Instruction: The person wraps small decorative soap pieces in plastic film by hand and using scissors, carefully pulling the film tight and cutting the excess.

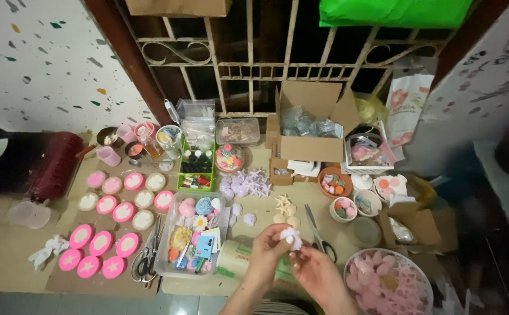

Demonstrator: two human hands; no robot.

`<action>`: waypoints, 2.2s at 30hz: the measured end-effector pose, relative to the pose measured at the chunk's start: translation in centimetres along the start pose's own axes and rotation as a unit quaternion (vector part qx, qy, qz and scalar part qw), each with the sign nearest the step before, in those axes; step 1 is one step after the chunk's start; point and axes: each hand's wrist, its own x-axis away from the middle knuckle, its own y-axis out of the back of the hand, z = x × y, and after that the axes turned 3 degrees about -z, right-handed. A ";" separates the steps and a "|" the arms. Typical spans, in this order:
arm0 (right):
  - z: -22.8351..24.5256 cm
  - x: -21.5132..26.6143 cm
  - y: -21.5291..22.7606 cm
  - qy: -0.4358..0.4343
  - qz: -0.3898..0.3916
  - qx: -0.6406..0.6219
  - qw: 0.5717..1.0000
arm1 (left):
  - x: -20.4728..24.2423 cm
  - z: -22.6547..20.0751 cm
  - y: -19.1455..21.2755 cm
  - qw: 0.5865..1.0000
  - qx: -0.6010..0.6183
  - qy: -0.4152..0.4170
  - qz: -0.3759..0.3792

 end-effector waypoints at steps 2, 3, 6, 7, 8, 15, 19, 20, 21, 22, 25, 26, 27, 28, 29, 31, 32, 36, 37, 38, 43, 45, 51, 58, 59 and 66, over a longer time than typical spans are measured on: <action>-0.9 0.9 -1.8 0.026 -0.032 0.035 0.999 | -1.3 3.1 1.3 0.997 0.032 0.020 -0.073; -1.5 1.4 -2.7 0.055 -0.064 0.069 0.994 | -1.9 4.6 2.0 0.987 0.063 0.042 -0.142; -3.4 0.3 -2.1 0.142 -0.148 0.300 0.932 | -2.2 6.5 4.0 0.968 0.112 0.086 -0.206; -3.5 -1.1 -1.2 0.137 -0.147 0.304 0.931 | -2.2 6.5 4.5 0.967 0.116 0.086 -0.212; -3.7 -2.7 -0.4 0.144 -0.141 0.334 0.921 | -2.2 6.5 5.2 0.962 0.124 0.097 -0.223; -0.8 -14.7 -1.5 0.100 -0.024 0.494 0.863 | -5.4 7.4 12.5 0.955 0.112 0.110 -0.252; 1.3 -27.3 -1.4 0.086 -0.028 0.581 0.809 | -6.7 7.3 17.2 0.956 0.117 0.094 -0.251; 1.5 -30.2 -1.3 0.173 -0.043 0.663 0.727 | -6.5 7.1 18.4 0.955 0.121 0.095 -0.253; 1.6 -33.1 -1.1 0.257 -0.056 0.732 0.629 | -6.2 6.8 19.5 0.954 0.126 0.096 -0.254; 1.1 -34.7 -1.1 0.249 -0.057 0.733 0.630 | -4.9 6.9 20.7 0.952 0.127 0.102 -0.259; -0.1 -38.1 -1.5 0.263 -0.020 0.772 0.579 | -1.8 8.0 24.9 0.946 0.116 0.110 -0.281; -0.5 -38.4 -1.8 0.292 0.000 0.783 0.549 | -1.1 9.2 26.9 0.941 0.114 0.121 -0.294; -0.8 -38.5 -2.1 0.320 0.019 0.793 0.518 | -0.3 10.4 28.8 0.936 0.113 0.131 -0.306; -1.2 -37.6 -3.3 0.316 0.019 0.794 0.518 | 0.6 11.5 30.3 0.935 0.115 0.134 -0.307; -1.7 -36.7 -4.5 0.326 0.013 0.798 0.507 | 1.6 12.7 31.7 0.931 0.112 0.151 -0.314; -2.3 -36.2 -6.2 0.336 0.009 0.800 0.496 | 2.5 14.0 34.1 0.926 0.108 0.166 -0.321; -2.4 -36.3 -6.5 0.333 0.032 0.810 0.482 | 2.6 14.2 34.8 0.926 0.101 0.177 -0.318; -3.3 -36.9 -7.1 0.345 0.059 0.815 0.461 | 1.9 14.2 35.1 0.928 0.070 0.185 -0.317; -3.4 -36.8 -7.8 0.347 0.059 0.815 0.460 | 1.1 13.9 34.9 0.928 0.070 0.184 -0.316; -3.5 -36.5 -8.2 0.387 0.063 0.794 0.464 | 0.6 13.8 34.6 0.932 0.046 0.162 -0.320; 0.8 -33.6 -7.8 0.476 0.046 0.766 0.430 | -2.2 10.8 32.3 0.951 -0.029 0.063 -0.301; 2.8 -30.7 -5.2 0.381 -0.008 0.689 0.616 | -2.6 9.6 32.0 0.955 -0.108 -0.005 -0.275; 6.3 -17.6 12.7 0.303 -0.186 0.734 0.579 | -4.5 9.7 32.1 0.940 -0.254 -0.039 -0.224; -2.2 -5.1 21.4 0.334 -0.399 0.700 0.488 | -4.6 9.1 28.6 0.898 -0.393 -0.094 -0.174; -3.7 -4.3 21.0 0.387 -0.379 0.676 0.500 | -3.9 8.5 27.6 0.871 -0.453 -0.131 -0.142; -4.4 -2.4 20.5 0.315 -0.429 0.578 0.619 | -2.8 5.8 23.2 0.722 -0.669 -0.172 0.042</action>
